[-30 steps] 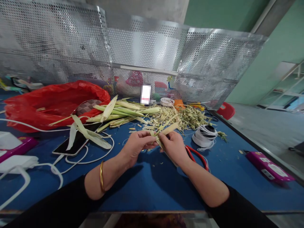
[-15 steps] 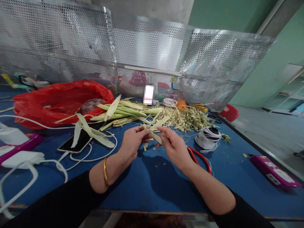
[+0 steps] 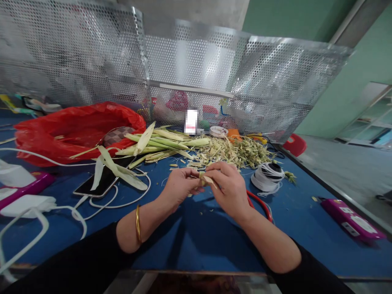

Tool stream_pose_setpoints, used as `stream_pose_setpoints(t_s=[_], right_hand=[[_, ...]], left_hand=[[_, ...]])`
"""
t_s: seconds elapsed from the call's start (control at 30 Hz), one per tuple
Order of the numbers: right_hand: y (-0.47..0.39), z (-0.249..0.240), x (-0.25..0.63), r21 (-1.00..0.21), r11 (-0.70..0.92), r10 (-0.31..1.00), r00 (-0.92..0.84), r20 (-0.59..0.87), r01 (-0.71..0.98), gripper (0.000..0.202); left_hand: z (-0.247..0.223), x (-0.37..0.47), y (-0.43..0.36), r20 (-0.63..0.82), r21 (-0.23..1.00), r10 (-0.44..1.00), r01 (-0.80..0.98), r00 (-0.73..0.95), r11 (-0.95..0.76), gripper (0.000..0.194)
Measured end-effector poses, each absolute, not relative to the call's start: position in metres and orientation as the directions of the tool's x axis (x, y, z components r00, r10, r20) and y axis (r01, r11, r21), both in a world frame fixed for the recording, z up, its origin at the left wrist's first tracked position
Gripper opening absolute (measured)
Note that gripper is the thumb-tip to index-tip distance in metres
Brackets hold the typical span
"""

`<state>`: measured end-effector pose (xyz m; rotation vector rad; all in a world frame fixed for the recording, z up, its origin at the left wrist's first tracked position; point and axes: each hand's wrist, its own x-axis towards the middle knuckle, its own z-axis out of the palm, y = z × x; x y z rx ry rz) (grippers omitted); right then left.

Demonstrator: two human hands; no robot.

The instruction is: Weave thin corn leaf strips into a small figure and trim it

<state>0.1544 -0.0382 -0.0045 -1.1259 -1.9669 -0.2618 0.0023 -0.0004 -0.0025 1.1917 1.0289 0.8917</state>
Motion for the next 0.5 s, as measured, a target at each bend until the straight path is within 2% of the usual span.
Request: stream_pose_setpoints(t_s=[0.1,0.27,0.5], right_hand=[[-0.0347,-0.0081,0.1546,-0.238,0.476,0.689,-0.191,0.699,0.847,0.021],[-0.0332,-0.0119,0.1518,-0.377,0.311,0.828,-0.053,0.558,0.873,0.023],[-0.0324,-0.011,0.1526,-0.493,0.201,0.87,0.077,0.487,0.846,0.027]], left_hand=[[-0.0016,0.0019,-0.002,-0.15,0.988,0.925,0.012,0.35,0.156,0.014],[-0.0011,0.0016,-0.0047,-0.162,0.983,0.91,-0.023,0.382,0.185,0.015],[-0.002,0.0021,-0.0059,-0.18,0.971,0.896,-0.07,0.407,0.227,0.023]])
